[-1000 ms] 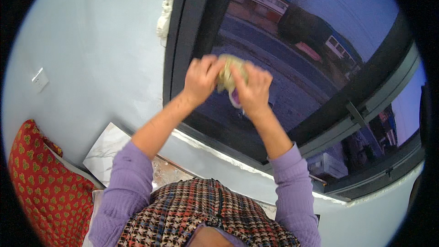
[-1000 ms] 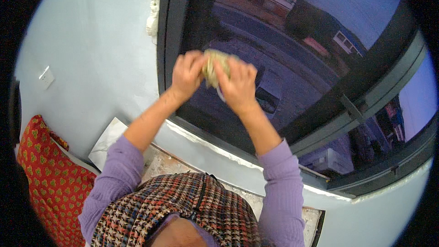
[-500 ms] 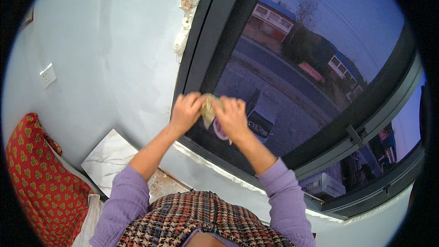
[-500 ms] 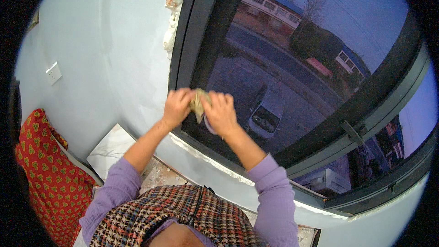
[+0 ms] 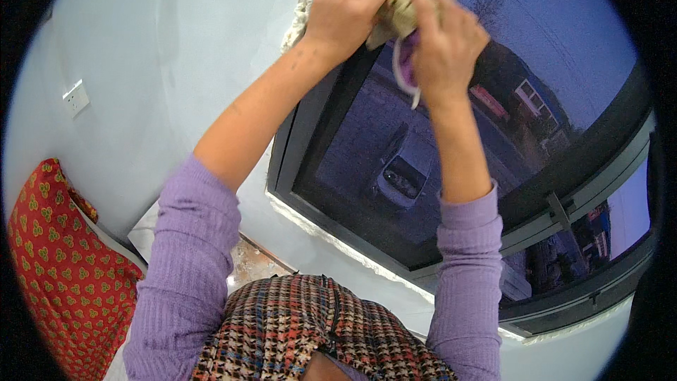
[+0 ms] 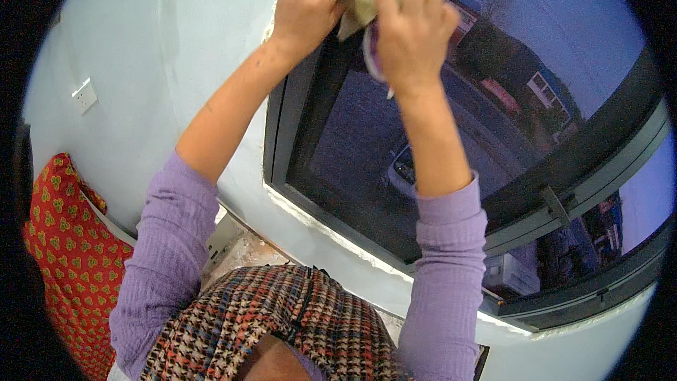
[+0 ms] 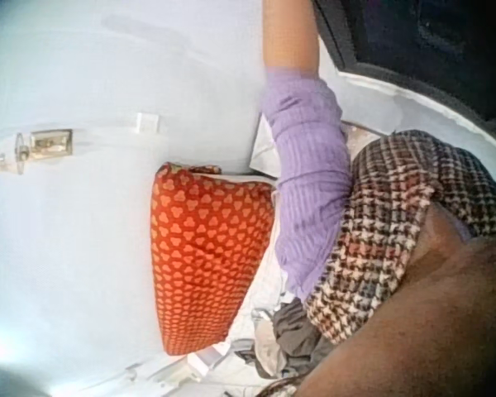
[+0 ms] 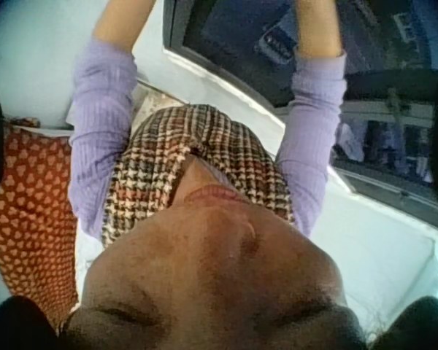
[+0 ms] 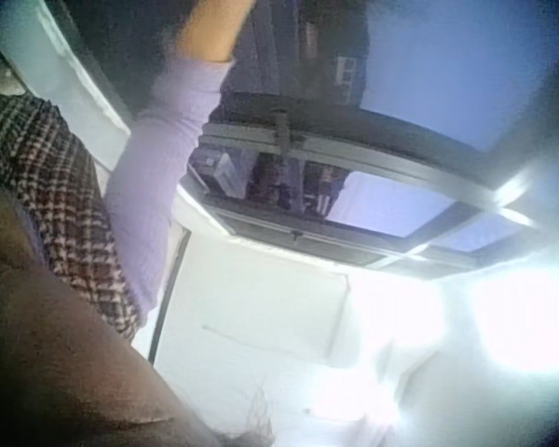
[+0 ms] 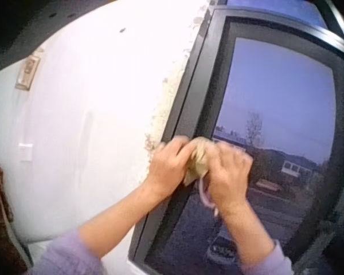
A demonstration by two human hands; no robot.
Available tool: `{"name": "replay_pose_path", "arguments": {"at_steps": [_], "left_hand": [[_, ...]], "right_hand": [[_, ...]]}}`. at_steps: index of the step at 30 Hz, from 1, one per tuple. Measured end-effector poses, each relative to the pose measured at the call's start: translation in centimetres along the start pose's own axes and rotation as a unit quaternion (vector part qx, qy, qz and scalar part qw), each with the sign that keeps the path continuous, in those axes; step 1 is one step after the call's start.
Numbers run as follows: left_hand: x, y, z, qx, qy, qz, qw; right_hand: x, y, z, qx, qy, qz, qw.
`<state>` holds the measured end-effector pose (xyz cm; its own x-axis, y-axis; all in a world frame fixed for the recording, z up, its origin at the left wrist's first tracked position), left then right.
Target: The person wipes a white cabinet surface, then cleans the window frame and glass, and finally wipes a floor lamp base using a cloth. The person opens and closes the window during the cleaning process.
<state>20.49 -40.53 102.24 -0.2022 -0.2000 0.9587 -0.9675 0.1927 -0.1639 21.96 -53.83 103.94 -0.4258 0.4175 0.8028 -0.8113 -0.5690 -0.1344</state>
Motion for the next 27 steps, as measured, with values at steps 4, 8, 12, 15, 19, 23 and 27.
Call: {"name": "replay_pose_path", "arguments": {"at_steps": [4,8,12,15,19,23,27], "left_hand": [[-10.7,2.4,0.9,-0.040,0.043,-0.064,0.996],[-23.5,4.4,4.7,-0.067,0.095,-0.175,0.978],[-33.3,6.4,8.2,-0.124,0.195,-0.328,0.916],[-33.4,7.4,9.3,-0.188,0.257,-0.352,0.880],[-31.5,6.6,9.3,-0.421,0.464,-0.320,0.711],[-30.4,5.7,9.9,-0.505,0.621,-0.235,0.551],[-30.9,4.8,13.6,-0.517,0.612,-0.315,0.509]], "right_hand": [[-7.8,0.5,-6.9,0.103,-0.009,-0.104,0.989],[-18.3,1.6,-13.6,0.220,0.006,-0.237,0.946],[-25.1,3.5,-18.4,0.292,-0.016,-0.364,0.885],[-27.7,5.0,-17.5,0.382,-0.168,-0.406,0.813],[-34.2,5.7,-15.4,0.612,-0.574,-0.372,0.398],[-35.4,8.8,-14.8,0.679,-0.715,-0.159,0.055],[-39.5,11.1,-15.5,0.630,-0.773,-0.055,-0.044]]}}
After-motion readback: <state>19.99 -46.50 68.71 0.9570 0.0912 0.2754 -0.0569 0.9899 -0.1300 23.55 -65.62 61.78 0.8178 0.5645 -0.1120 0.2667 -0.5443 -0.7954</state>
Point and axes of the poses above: each hand's wrist, its own x-axis towards the middle knuckle, its own y-axis out of the back of the hand, z = x × y, the point moved 8 cm from there along x, towards the middle knuckle
